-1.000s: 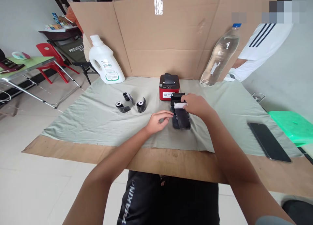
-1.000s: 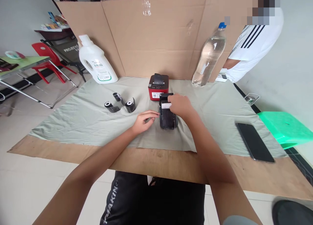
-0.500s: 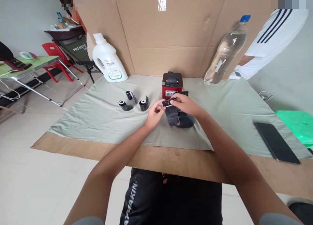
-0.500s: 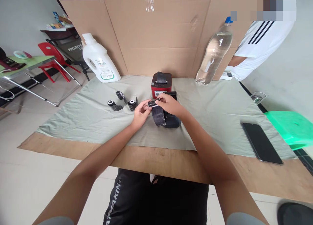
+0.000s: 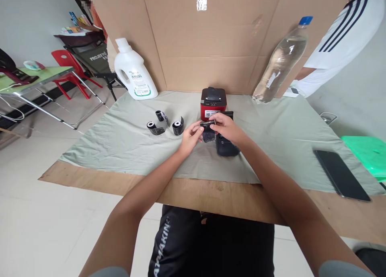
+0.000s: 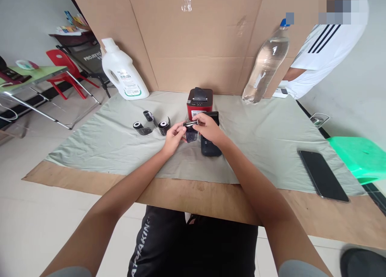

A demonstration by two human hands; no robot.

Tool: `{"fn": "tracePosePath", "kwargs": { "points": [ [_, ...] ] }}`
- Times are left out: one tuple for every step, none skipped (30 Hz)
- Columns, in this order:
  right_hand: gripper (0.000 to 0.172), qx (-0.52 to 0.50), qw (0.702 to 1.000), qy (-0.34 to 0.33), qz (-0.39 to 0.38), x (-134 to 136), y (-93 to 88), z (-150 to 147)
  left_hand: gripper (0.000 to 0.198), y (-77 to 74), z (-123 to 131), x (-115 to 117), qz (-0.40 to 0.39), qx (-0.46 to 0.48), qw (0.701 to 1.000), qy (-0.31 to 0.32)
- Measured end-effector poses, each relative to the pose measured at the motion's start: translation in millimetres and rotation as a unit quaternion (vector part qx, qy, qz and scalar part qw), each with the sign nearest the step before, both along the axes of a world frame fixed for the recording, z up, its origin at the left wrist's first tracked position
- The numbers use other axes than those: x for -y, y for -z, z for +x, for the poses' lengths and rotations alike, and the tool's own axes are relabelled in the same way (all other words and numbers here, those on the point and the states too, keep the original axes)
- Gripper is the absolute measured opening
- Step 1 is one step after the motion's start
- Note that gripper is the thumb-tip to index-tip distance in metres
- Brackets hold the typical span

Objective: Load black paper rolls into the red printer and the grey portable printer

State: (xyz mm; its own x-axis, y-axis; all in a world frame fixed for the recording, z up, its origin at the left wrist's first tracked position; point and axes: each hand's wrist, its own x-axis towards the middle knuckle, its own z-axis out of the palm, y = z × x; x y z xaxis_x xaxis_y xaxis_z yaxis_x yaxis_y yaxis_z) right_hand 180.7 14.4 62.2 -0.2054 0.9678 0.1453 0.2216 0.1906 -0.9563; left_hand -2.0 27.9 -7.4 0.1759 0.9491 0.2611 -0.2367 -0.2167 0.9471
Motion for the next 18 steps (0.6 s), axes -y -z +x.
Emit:
{"fn": "tracePosePath", "kwargs": {
  "points": [
    [0.026,-0.001,1.0,-0.002,0.005,0,0.5,0,0.069,0.2,0,0,-0.004,-0.004,1.0,0.003],
    [0.026,0.0,1.0,0.002,-0.002,0,0.7,0,0.068,0.3,0,0,-0.002,-0.004,1.0,0.005],
    [0.026,0.002,1.0,0.013,-0.018,1,0.6,-1,0.067,0.2,0,-1,0.005,-0.001,1.0,0.005],
    [0.025,0.005,0.999,0.028,-0.036,1,0.1,0,0.067,0.0,0,-1,0.016,0.004,1.0,0.003],
    [0.023,0.007,0.998,0.041,-0.051,2,-0.4,0,0.068,-0.1,0,-1,0.026,0.009,1.0,0.001],
    [0.021,0.007,0.997,0.049,-0.058,2,-1.1,0,0.069,-0.1,0,-1,0.031,0.01,0.999,0.001],
    [0.02,0.005,0.997,0.048,-0.056,2,-1.7,0,0.069,0.1,0,0,0.031,0.007,0.999,0.004],
    [0.02,0.001,0.998,0.041,-0.045,2,-2.2,0,0.067,0.4,0,0,0.027,0.0,1.0,0.009],
    [0.02,-0.003,0.999,0.03,-0.032,3,-2.6,-1,0.065,0.8,0,-1,0.02,-0.007,1.0,0.014],
    [0.022,-0.007,0.999,0.023,-0.024,3,-2.8,-1,0.063,1.3,0,-1,0.015,-0.013,1.0,0.017],
    [0.023,-0.007,0.999,0.022,-0.024,4,-2.8,-2,0.062,1.8,0,-1,0.013,-0.015,1.0,0.017],
    [0.024,-0.004,0.999,0.027,-0.028,5,-2.9,-3,0.061,2.4,0,-1,0.016,-0.012,1.0,0.016],
    [0.023,0.001,0.999,0.036,-0.037,6,-3.1,-4,0.061,2.9,0,-2,0.02,-0.005,1.0,0.014],
    [0.023,0.008,0.998,0.046,-0.044,7,-3.8,-5,0.062,3.6,0,-2,0.022,0.006,1.0,0.015],
    [0.023,0.017,0.997,0.055,-0.045,9,-5.0,-5,0.064,4.3,1,-2,0.017,0.018,0.999,0.02],
    [0.024,0.026,0.997,0.064,-0.037,11,-7.0,-5,0.067,5.1,1,-3,0.005,0.031,0.999,0.031],
    [0.026,0.035,0.997,0.073,-0.019,12,-10.0,-6,0.071,6.0,2,-3,-0.014,0.044,0.998,0.046],
    [0.028,0.046,0.996,0.083,0.007,12,-13.9,-6,0.076,6.9,2,-4,-0.037,0.055,0.996,0.064]
  ]
}}
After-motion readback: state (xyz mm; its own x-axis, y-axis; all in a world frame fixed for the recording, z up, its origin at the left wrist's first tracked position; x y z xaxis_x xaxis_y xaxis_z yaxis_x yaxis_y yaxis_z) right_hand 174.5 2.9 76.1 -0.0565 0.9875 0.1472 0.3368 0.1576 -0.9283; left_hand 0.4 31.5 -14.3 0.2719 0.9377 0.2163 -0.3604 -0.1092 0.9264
